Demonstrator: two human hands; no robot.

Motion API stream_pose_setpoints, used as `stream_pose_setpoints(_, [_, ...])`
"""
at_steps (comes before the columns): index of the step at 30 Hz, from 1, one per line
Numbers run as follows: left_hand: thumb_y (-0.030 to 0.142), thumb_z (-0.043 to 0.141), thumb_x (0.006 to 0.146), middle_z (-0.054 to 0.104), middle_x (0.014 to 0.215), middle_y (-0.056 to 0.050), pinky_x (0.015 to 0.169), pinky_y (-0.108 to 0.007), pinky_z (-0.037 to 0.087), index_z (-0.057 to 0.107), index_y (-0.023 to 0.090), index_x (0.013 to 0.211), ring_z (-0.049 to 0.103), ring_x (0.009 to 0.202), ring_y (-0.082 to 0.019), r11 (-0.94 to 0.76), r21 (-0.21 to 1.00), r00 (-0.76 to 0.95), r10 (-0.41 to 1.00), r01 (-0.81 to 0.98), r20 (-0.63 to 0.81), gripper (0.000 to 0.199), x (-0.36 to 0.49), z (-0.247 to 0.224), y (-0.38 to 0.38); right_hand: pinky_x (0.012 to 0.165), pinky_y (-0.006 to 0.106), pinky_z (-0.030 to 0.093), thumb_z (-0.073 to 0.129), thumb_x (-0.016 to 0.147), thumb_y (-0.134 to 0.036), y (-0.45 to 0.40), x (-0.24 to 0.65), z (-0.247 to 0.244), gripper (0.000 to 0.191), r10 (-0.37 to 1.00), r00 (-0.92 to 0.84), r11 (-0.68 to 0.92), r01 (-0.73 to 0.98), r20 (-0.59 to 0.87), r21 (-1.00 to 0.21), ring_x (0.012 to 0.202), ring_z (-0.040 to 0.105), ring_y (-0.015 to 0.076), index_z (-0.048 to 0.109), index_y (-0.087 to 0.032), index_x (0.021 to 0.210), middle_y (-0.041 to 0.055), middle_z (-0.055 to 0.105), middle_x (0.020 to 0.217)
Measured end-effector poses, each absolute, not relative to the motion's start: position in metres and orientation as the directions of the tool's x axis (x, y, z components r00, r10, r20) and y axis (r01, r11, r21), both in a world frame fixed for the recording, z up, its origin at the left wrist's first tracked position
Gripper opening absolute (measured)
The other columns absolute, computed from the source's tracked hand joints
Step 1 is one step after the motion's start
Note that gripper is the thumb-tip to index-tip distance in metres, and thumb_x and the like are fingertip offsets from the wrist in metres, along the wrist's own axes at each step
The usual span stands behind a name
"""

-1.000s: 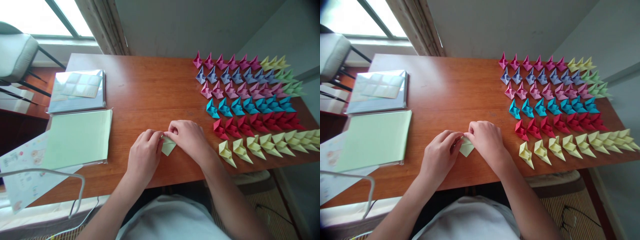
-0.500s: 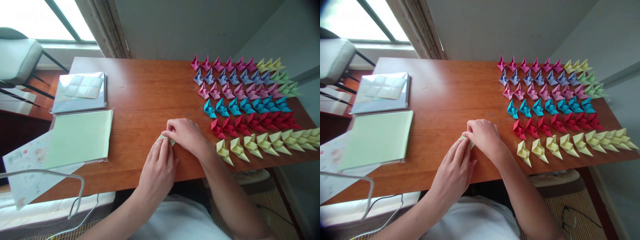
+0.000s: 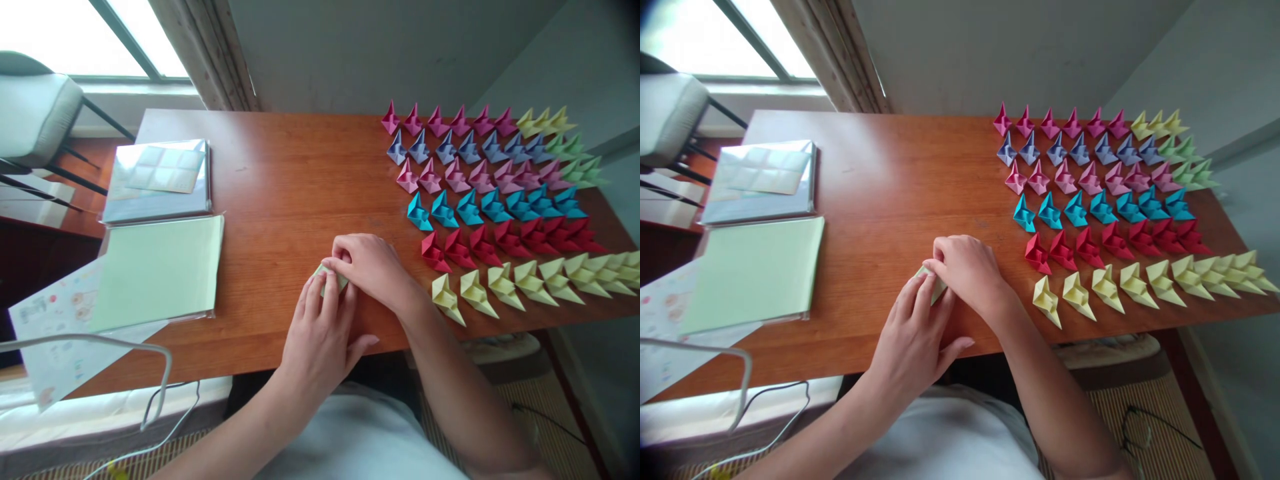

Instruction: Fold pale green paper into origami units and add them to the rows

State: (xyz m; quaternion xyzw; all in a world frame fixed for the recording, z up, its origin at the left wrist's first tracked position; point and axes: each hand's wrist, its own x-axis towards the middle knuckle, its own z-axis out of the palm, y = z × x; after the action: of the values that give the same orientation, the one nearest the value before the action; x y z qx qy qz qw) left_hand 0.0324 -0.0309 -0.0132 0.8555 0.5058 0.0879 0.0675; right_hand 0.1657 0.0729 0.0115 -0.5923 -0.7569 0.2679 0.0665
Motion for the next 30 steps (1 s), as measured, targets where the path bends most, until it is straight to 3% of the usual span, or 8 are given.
stream_pose_setpoints(3, [0.065, 0.056, 0.089, 0.044, 0.151, -0.03, 0.116, -0.054, 0.038, 0.047, 0.004, 0.147, 0.043, 0.141, -0.044, -0.477, 0.216, 0.47, 0.879, 0.852, 0.083, 0.084, 0.031, -0.014, -0.031, 0.07, 0.029, 0.041, 0.066, 0.093, -0.027, 0.064, 0.173, 0.003, 0.016, 0.934, -0.347, 0.239, 0.782, -0.084, -0.575, 0.08, 0.061, 0.0175, 0.066, -0.021, 0.078, 0.0007, 0.069, 0.081])
stream_pose_setpoints(6, [0.062, 0.048, 0.093, 0.046, 0.151, -0.028, 0.118, -0.052, 0.037, 0.044, 0.0, 0.148, 0.041, 0.142, -0.043, -0.502, 0.195, 0.495, 0.864, 0.842, 0.087, 0.083, 0.027, -0.017, -0.033, 0.084, 0.032, 0.048, 0.053, 0.1, -0.018, 0.041, 0.183, -0.009, 0.015, 0.935, -0.329, 0.333, 0.676, 0.135, -0.657, 0.091, 0.063, 0.019, 0.069, -0.019, 0.098, 0.0049, 0.071, 0.096])
stream_pose_setpoints(10, [0.06, 0.042, 0.097, 0.045, 0.153, -0.028, 0.121, -0.05, 0.033, 0.04, -0.007, 0.148, 0.038, 0.145, -0.042, -0.535, 0.169, 0.535, 0.843, 0.828, 0.049, 0.084, 0.021, -0.022, -0.034, 0.09, 0.037, 0.049, 0.046, 0.1, -0.01, 0.002, 0.193, -0.023, 0.031, 0.894, -0.322, 0.443, 0.735, 0.311, -0.514, 0.1, 0.059, 0.0231, 0.068, -0.017, 0.12, 0.0108, 0.068, 0.108])
stream_pose_setpoints(14, [0.059, 0.042, 0.098, 0.047, 0.151, -0.027, 0.12, -0.049, 0.034, 0.043, -0.007, 0.147, 0.041, 0.143, -0.04, -0.568, 0.13, 0.566, 0.823, 0.813, 0.054, 0.082, 0.019, -0.02, -0.03, 0.087, 0.044, 0.046, 0.05, 0.099, -0.01, -0.021, 0.191, -0.025, 0.041, 0.903, -0.347, 0.405, 0.884, 0.253, -0.233, 0.106, 0.056, 0.0282, 0.062, -0.022, 0.136, 0.012, 0.065, 0.121])
stream_pose_setpoints(17, [0.051, 0.046, 0.099, 0.053, 0.148, -0.025, 0.118, -0.045, 0.038, 0.048, -0.005, 0.143, 0.046, 0.14, -0.037, -0.595, 0.104, 0.588, 0.804, 0.797, 0.088, 0.072, 0.014, -0.012, -0.025, 0.084, 0.044, 0.044, 0.049, 0.099, -0.01, -0.025, 0.187, -0.023, 0.043, 0.908, -0.349, 0.381, 0.918, 0.231, -0.11, 0.108, 0.055, 0.0296, 0.06, -0.022, 0.138, 0.0118, 0.065, 0.124])
stream_pose_setpoints(23, [0.041, 0.048, 0.1, 0.052, 0.151, -0.018, 0.116, -0.044, 0.038, 0.057, 0.001, 0.136, 0.05, 0.136, -0.034, -0.597, 0.079, 0.583, 0.799, 0.798, 0.15, 0.055, -0.012, -0.005, -0.025, 0.083, 0.043, 0.044, 0.049, 0.096, -0.004, -0.025, 0.184, -0.02, 0.047, 0.911, -0.341, 0.367, 0.927, 0.231, -0.08, 0.109, 0.055, 0.0294, 0.061, -0.022, 0.137, 0.0118, 0.065, 0.123])
stream_pose_setpoints(30, [0.031, 0.048, 0.1, 0.049, 0.155, -0.011, 0.113, -0.05, 0.034, 0.047, 0.01, 0.147, 0.05, 0.136, -0.033, -0.527, 0.125, 0.506, 0.846, 0.841, 0.169, 0.051, -0.033, -0.009, -0.032, 0.084, 0.045, 0.046, 0.05, 0.093, -0.002, -0.024, 0.183, -0.017, 0.048, 0.92, -0.328, 0.357, 0.927, 0.214, -0.118, 0.109, 0.056, 0.0306, 0.064, -0.021, 0.135, 0.0131, 0.065, 0.122])
